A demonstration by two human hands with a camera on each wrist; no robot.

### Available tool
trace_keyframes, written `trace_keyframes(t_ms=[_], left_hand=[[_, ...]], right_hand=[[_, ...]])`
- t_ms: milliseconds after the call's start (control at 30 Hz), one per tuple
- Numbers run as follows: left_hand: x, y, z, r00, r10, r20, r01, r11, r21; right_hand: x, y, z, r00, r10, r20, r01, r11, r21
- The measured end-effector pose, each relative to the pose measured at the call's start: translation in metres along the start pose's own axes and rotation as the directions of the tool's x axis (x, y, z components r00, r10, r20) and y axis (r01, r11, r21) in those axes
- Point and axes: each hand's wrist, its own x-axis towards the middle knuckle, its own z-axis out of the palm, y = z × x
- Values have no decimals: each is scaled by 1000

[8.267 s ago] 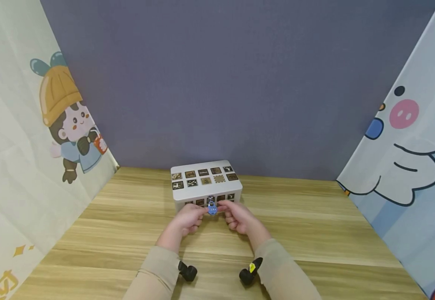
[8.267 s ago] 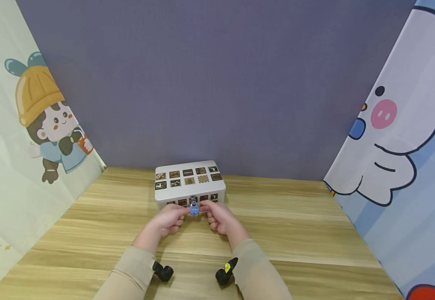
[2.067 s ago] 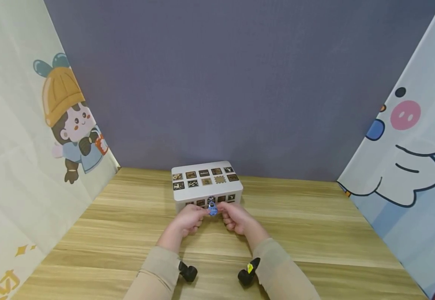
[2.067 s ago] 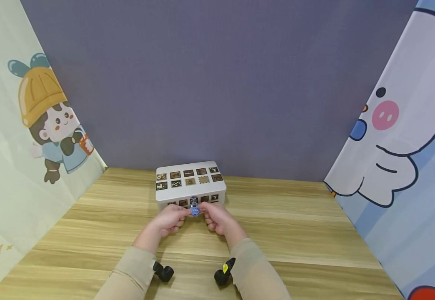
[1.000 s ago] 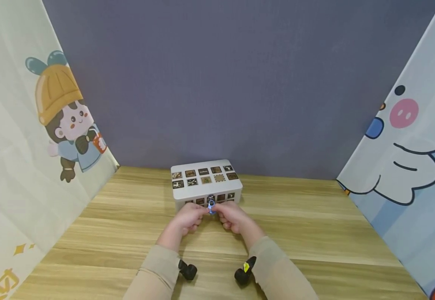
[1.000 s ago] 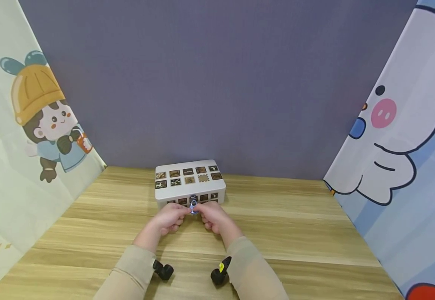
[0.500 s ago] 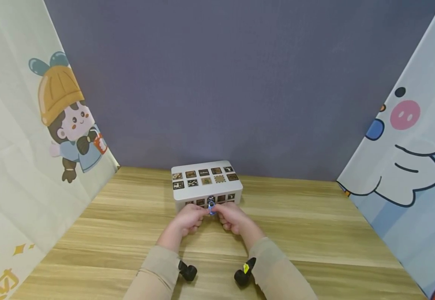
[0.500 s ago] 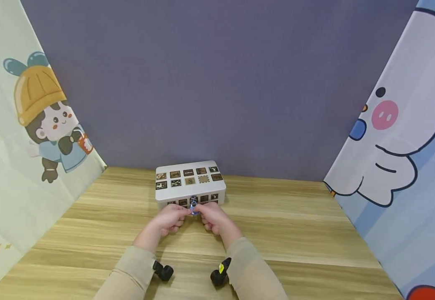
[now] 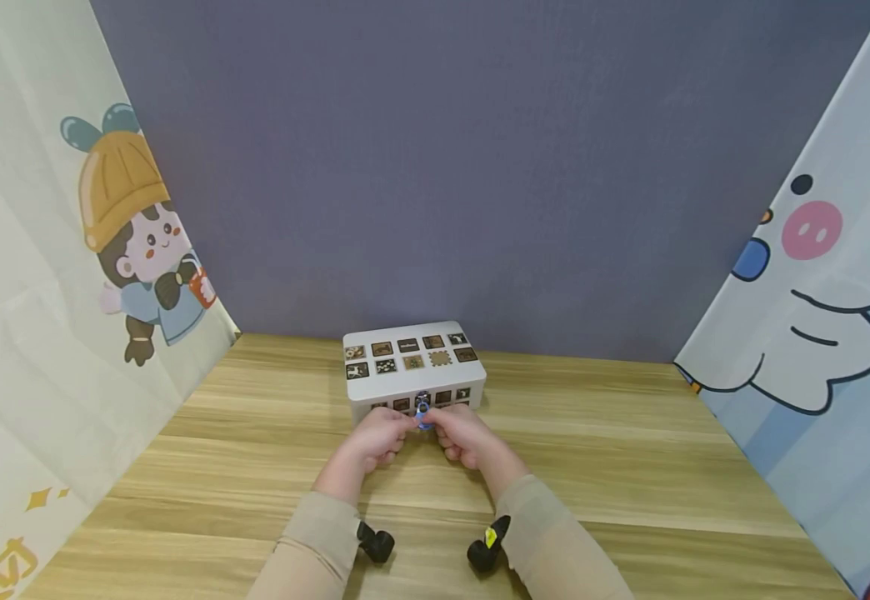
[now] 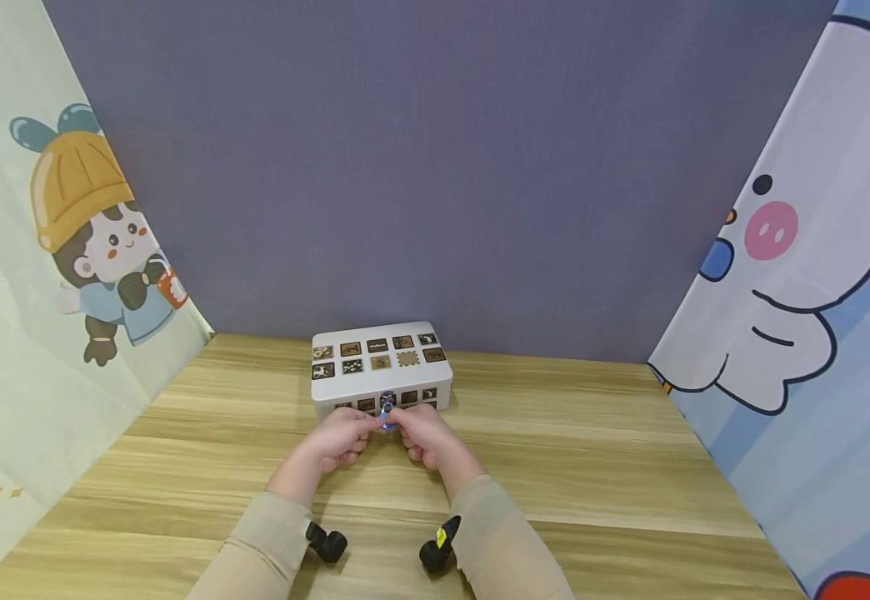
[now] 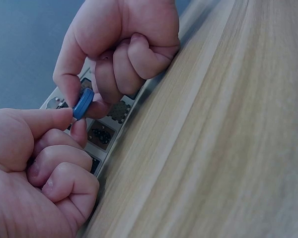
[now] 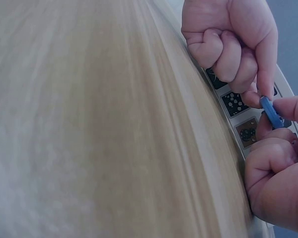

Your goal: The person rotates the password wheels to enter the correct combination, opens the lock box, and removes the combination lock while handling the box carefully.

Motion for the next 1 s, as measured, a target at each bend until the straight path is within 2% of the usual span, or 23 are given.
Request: trace_keyframes(t_ms=[1000], left_hand=[[4, -2, -1, 1000, -2, 17, 2, 1000, -14]], right_hand=[[1, -3, 4, 999, 33, -12, -33, 999, -2]])
